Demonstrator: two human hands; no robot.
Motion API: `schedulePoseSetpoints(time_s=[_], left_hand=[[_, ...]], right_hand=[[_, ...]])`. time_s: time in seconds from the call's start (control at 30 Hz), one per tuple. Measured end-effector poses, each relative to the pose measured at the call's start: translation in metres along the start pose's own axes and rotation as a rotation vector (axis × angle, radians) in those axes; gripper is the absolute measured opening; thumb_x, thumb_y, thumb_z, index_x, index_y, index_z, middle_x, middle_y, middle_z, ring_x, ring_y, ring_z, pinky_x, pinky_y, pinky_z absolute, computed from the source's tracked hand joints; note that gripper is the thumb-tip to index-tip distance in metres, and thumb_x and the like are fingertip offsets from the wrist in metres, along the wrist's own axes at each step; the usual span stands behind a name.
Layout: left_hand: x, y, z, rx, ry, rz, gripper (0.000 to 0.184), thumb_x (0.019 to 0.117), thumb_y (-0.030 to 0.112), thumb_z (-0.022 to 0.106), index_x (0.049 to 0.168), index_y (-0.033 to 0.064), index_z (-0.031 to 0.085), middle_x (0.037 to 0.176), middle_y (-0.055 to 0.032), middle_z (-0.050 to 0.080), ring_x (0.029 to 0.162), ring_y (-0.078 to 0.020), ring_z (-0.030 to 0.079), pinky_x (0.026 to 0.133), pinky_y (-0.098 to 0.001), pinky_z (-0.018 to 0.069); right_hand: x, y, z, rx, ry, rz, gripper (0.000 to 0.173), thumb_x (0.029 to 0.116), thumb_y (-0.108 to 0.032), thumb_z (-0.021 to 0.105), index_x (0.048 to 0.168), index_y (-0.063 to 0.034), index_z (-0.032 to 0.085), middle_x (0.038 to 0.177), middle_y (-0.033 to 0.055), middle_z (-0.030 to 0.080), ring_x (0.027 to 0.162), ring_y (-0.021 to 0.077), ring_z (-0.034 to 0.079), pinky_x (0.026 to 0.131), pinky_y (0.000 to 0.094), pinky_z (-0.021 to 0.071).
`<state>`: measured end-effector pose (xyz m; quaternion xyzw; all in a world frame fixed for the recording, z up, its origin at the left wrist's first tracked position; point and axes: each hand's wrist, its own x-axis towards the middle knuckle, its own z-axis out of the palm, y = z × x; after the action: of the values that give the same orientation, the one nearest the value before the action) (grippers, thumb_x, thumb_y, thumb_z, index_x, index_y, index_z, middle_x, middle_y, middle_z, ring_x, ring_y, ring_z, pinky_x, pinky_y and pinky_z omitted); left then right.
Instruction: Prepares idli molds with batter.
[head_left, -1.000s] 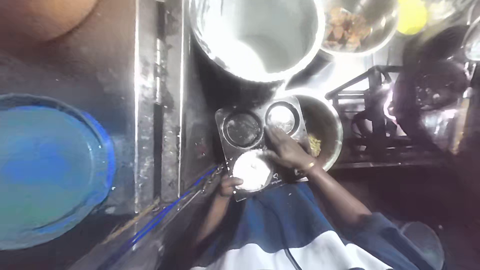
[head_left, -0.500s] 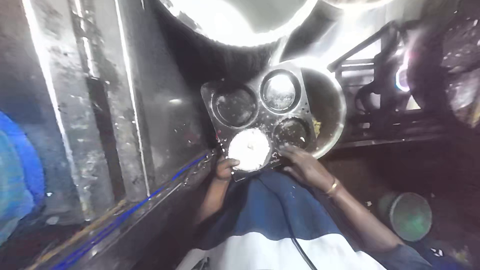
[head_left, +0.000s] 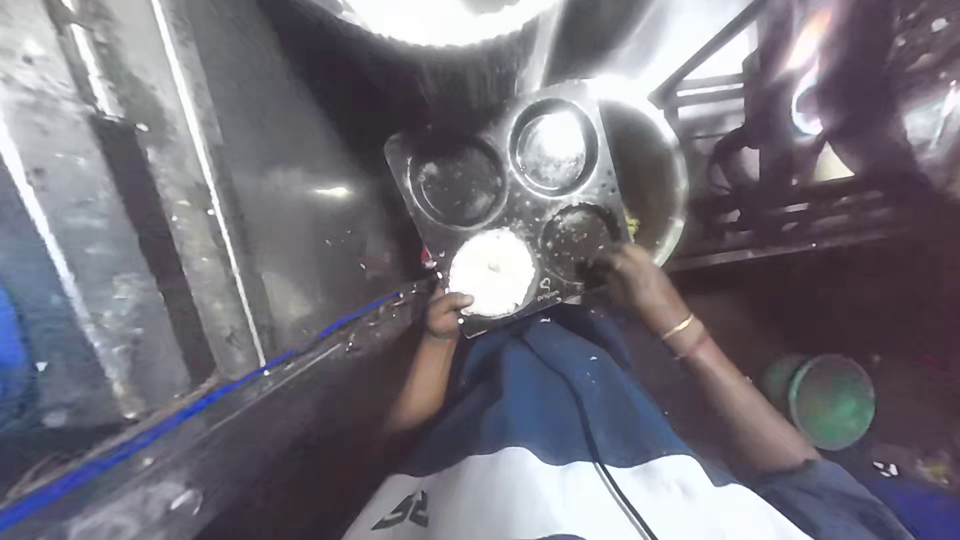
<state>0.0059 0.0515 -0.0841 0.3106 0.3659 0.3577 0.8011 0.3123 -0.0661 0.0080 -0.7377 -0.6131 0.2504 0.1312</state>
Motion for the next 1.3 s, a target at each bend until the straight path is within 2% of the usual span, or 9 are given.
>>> schedulePoseSetpoints(time_s=[0.2,0.3,0.43,0.57,0.77,0.9,1.07,1.17,1.3], left_hand=[[-0.001,0.002,0.013,0.04,0.049,0.029,0.042,0.0698,0.0,0.058,0.108,0.0171,0.065,0.088,0.0064,0.075,0.079,-0.0033,0.071,0.071,-0.0256,0.0605],[-0.006,0.0,0.015,0.094,0.099,-0.005,0.037,0.0706,0.001,0.057,0.103,0.0171,0.065,0.081,0.0079,0.073,0.073,-0.0015,0.069,0.068,-0.0231,0.0589],[-0.008,0.0,0.024,0.131,0.138,-0.001,0.045,0.0732,0.003,0.056,0.117,0.0127,0.06,0.087,0.0074,0.073,0.079,-0.0011,0.069,0.072,-0.0232,0.059],[-0.018,0.009,0.039,0.208,0.149,0.042,0.053,0.0843,0.01,0.055,0.136,0.0054,0.048,0.101,0.0077,0.071,0.092,0.001,0.067,0.085,-0.0218,0.0568],[-0.024,0.005,0.048,0.289,0.261,-0.026,0.065,0.0905,0.009,0.055,0.15,-0.0014,0.031,0.116,-0.0021,0.066,0.098,-0.0011,0.066,0.087,-0.023,0.057],[-0.036,-0.014,0.034,0.208,0.163,0.098,0.075,0.085,0.036,0.07,0.146,0.003,0.042,0.113,0.0044,0.07,0.098,-0.0003,0.067,0.086,-0.0228,0.0572],[-0.039,-0.027,0.056,0.12,0.208,-0.094,0.046,0.0788,0.01,0.06,0.122,0.015,0.046,0.081,0.0094,0.071,0.066,-0.004,0.07,0.058,-0.024,0.0602],[-0.062,-0.014,0.049,0.204,0.281,-0.147,0.042,0.0846,-0.003,0.054,0.125,0.0059,0.047,0.081,0.0053,0.07,0.067,-0.0045,0.069,0.06,-0.0234,0.0595],[-0.068,-0.01,0.043,0.257,0.197,-0.15,0.056,0.0713,0.005,0.073,0.123,-0.0005,0.052,0.088,0.001,0.071,0.074,-0.0071,0.07,0.068,-0.0265,0.0603]], right_hand=[[0.016,-0.021,0.001,-0.149,-0.136,0.101,0.032,0.0971,-0.001,0.053,0.127,0.0065,0.062,0.125,0.0309,0.06,0.118,0.0474,0.06,0.095,0.0583,0.0531],[0.009,-0.034,-0.013,0.425,-0.404,0.043,0.024,0.0963,-0.007,0.063,0.118,0.0021,0.067,0.114,0.0152,0.069,0.106,0.0221,0.068,0.098,0.0372,0.0548],[0.023,-0.02,0.004,0.594,0.083,0.145,0.029,0.0929,-0.011,0.065,0.12,-0.0018,0.068,0.112,0.0124,0.072,0.098,0.019,0.07,0.088,0.0406,0.059],[0.054,-0.014,0.031,0.205,0.243,0.085,0.051,0.095,-0.027,0.067,0.138,-0.0011,0.058,0.135,0.0233,0.062,0.128,0.0404,0.057,0.111,0.0578,0.0434],[0.035,-0.018,-0.01,0.34,-0.114,-0.049,0.037,0.0945,-0.04,0.068,0.091,-0.0041,0.076,0.081,0.0092,0.073,0.075,0.0195,0.07,0.074,0.0441,0.0584],[0.068,-0.005,-0.01,0.122,0.108,-0.015,0.053,0.0989,-0.032,0.063,0.145,-0.0054,0.055,0.144,0.0195,0.057,0.136,0.0355,0.053,0.117,0.0535,0.0402],[0.05,-0.03,0.007,0.255,-0.252,-0.365,0.052,0.1023,-0.031,0.061,0.145,-0.0022,0.056,0.151,0.0187,0.053,0.145,0.0322,0.044,0.124,0.0518,0.0273],[0.056,-0.046,-0.034,0.505,-0.317,-0.444,0.03,0.1013,-0.02,0.064,0.125,-0.0029,0.072,0.118,0.011,0.075,0.109,0.018,0.071,0.102,0.0392,0.0545],[0.124,-0.069,-0.138,0.598,0.083,-0.568,0.025,0.092,-0.006,0.069,0.115,0.0033,0.071,0.109,0.0089,0.075,0.095,0.0103,0.072,0.087,0.0286,0.0615]])
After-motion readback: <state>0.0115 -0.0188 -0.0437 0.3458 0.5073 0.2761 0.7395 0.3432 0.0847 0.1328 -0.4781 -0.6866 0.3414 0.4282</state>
